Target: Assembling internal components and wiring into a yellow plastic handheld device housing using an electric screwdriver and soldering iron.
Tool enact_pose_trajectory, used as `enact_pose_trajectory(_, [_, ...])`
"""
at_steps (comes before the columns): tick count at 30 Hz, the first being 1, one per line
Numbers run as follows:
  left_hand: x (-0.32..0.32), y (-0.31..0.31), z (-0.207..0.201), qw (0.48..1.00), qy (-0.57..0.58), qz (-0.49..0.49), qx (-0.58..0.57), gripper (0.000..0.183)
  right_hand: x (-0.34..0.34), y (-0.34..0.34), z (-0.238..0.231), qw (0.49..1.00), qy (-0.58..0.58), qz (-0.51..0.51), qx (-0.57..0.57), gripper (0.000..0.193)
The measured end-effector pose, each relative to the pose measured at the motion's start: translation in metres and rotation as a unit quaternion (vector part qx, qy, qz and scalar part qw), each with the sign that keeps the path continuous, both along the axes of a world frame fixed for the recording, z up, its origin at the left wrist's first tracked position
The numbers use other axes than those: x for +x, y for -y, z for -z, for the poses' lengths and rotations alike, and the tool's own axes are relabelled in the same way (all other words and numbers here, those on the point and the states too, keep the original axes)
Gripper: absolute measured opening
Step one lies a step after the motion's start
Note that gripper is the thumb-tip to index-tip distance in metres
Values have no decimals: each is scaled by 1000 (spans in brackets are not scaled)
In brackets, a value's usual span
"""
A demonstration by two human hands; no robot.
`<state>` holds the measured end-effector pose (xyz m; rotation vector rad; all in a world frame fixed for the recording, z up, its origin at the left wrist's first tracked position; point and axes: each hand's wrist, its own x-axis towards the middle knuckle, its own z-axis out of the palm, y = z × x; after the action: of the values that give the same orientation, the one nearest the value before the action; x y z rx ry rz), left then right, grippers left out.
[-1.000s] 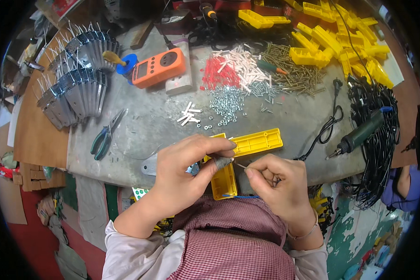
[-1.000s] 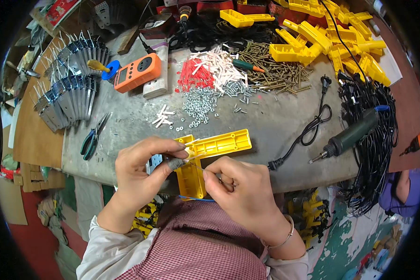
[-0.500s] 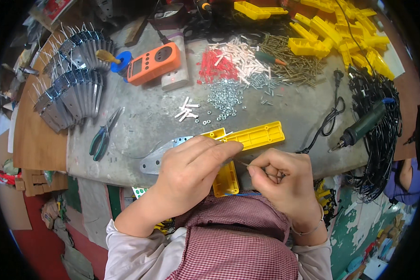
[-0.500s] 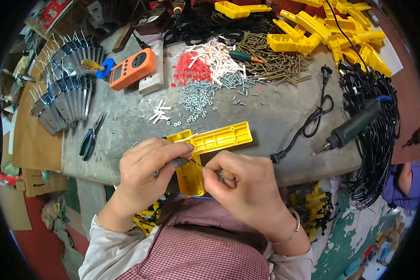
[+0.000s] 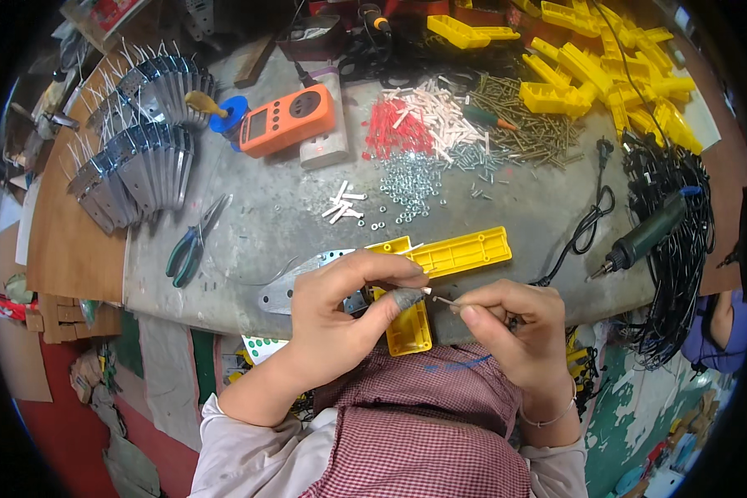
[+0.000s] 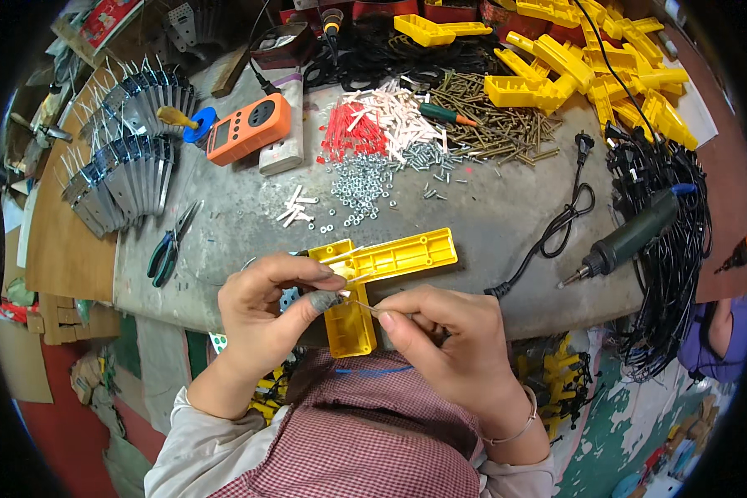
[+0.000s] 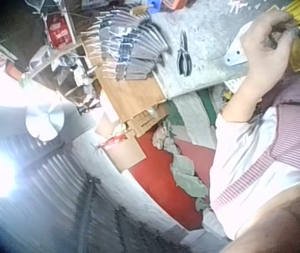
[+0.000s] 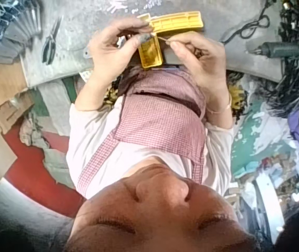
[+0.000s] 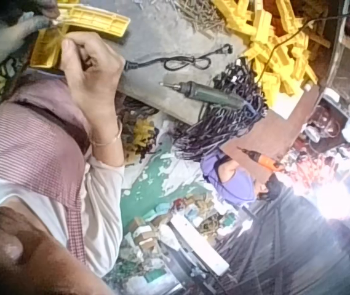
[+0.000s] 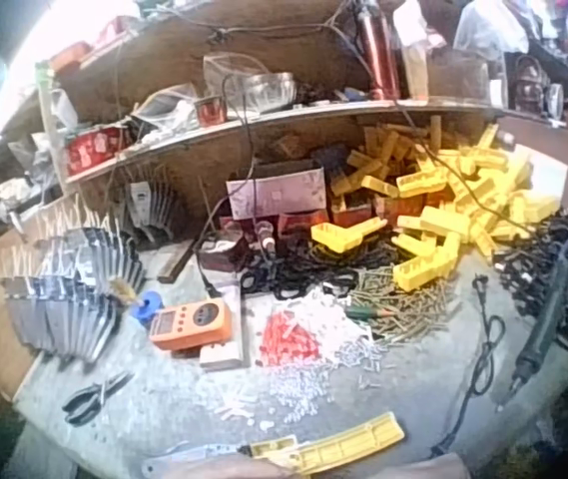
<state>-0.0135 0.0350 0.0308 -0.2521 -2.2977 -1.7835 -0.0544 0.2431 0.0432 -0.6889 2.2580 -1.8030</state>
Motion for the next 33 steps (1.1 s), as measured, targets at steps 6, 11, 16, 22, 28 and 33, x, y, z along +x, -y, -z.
enact_pose_trajectory(6, [1,-3,-9,995,-63,-5,-76,32,1,4,-1,997,6,25,79,3])
enact_pose_trajectory(11, [-3,-5,-8,961,-163,-25,-222,37,1,4,1,997,3,27,74,6])
enact_pose_trajectory(16, [-2,-6,-6,954,-174,-18,-242,37,3,4,-4,994,-12,12,104,6])
enact_pose_trajectory(22, [-3,0,-4,979,-124,4,-165,31,-1,2,-1,999,-1,1,50,5])
enact_pose_trajectory(28, [8,-3,11,995,21,12,96,25,-6,1,9,998,-10,-66,-18,12])
enact_pose_trajectory(33, [5,-4,4,989,33,17,145,24,-5,2,12,996,-43,-70,-43,10])
